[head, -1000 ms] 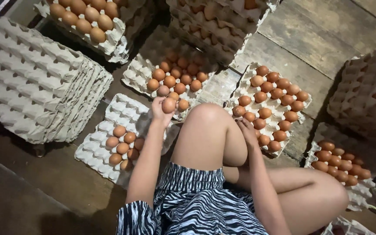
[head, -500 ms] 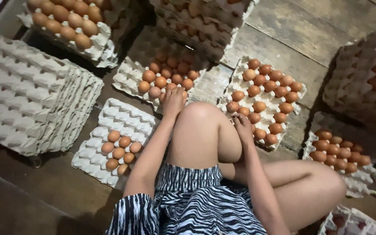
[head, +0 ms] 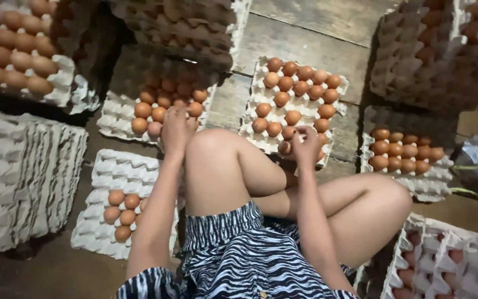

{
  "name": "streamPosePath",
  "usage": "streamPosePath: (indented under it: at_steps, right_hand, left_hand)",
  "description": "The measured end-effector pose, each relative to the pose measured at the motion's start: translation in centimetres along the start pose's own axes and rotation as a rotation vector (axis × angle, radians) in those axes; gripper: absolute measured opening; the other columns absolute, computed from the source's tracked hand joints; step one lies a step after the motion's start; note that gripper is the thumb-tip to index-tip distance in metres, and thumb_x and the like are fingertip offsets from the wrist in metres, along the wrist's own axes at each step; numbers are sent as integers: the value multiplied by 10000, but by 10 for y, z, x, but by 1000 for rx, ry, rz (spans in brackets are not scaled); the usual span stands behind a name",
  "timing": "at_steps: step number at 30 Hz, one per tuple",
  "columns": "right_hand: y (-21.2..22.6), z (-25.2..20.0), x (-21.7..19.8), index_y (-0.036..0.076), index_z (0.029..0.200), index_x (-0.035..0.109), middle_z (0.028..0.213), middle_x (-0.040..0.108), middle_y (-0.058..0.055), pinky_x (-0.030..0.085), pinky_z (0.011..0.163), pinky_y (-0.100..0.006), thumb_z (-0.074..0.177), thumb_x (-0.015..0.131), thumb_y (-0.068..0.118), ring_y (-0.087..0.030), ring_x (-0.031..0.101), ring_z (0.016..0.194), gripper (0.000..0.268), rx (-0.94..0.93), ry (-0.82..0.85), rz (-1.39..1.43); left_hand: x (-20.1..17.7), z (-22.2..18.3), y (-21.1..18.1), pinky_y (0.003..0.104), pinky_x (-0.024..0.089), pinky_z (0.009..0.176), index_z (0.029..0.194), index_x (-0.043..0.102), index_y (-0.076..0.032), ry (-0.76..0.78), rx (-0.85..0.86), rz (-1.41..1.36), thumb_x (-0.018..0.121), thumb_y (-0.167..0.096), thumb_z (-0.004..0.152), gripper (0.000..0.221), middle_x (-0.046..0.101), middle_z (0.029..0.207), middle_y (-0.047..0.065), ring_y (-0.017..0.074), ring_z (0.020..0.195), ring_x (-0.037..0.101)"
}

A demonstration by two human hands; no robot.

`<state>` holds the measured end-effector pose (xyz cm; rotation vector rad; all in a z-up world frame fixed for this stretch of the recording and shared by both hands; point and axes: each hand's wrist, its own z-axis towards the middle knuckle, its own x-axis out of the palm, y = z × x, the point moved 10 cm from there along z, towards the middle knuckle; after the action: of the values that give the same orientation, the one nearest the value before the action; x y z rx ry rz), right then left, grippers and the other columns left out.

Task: Sorting and arranging eggs into cardboard trays.

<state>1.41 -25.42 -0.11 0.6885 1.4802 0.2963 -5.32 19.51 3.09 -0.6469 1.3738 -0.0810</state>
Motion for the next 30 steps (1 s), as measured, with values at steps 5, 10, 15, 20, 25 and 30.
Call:
streamPosePath:
  at_steps: [5, 10, 15, 20, 25, 30]
  right_hand:
    - [-11, 26, -68, 169, 1061, 714, 956, 722, -64, 502, 753, -370, 844, 700, 263, -249, 659, 842, 238, -26, 38, 201]
    - [42, 22, -172, 121, 1154, 689, 965, 711, -124, 535, 729, -470, 846, 732, 288, -364, 666, 851, 353, -113, 96, -87]
    - [41, 24, -182, 97, 1227, 638, 1027, 699, -153, 493, 880, -581, 795, 725, 330, -446, 636, 1014, 498, -220, 385, -360]
    - [-36, 52, -101, 166, 1250, 647, 1035, 735, -121, 481, 903, -563, 820, 687, 334, -393, 642, 1075, 463, -184, 548, -424]
    - [22, 49, -87, 215, 1287, 621, 1118, 715, -148, 476, 952, -544, 849, 625, 436, -396, 618, 1145, 490, -38, 641, -299]
    - [10, 67, -80, 195, 1315, 586, 1100, 701, -193, 494, 910, -548, 862, 568, 508, -404, 632, 1111, 551, -17, 546, -403]
  left_hand:
    - [-18, 6, -54, 541, 491, 889, 1099, 658, -69, 200, -19, -211, 562, -265, 918, 283, 634, 1035, 225, 425, 1073, 596]
    - [2, -38, -151, 505, 403, 1032, 1085, 705, -47, 807, 30, 295, 403, -578, 874, 646, 689, 1175, 200, 399, 1203, 587]
    - [63, -46, -200, 544, 506, 841, 1012, 751, -140, 839, 196, 325, 539, -514, 832, 466, 725, 1037, 125, 370, 1058, 664]
    - [104, -45, -244, 470, 502, 787, 1041, 623, -70, 414, 495, 236, 717, -237, 766, 335, 650, 995, 124, 335, 1033, 592]
    - [150, -42, -252, 371, 367, 898, 1176, 601, -129, 379, 626, 501, 608, -175, 880, 300, 617, 1170, 46, 241, 1199, 440]
    - [176, -42, -252, 396, 330, 869, 1151, 618, -96, 383, 666, 505, 546, -236, 916, 283, 547, 1120, 60, 245, 1121, 426]
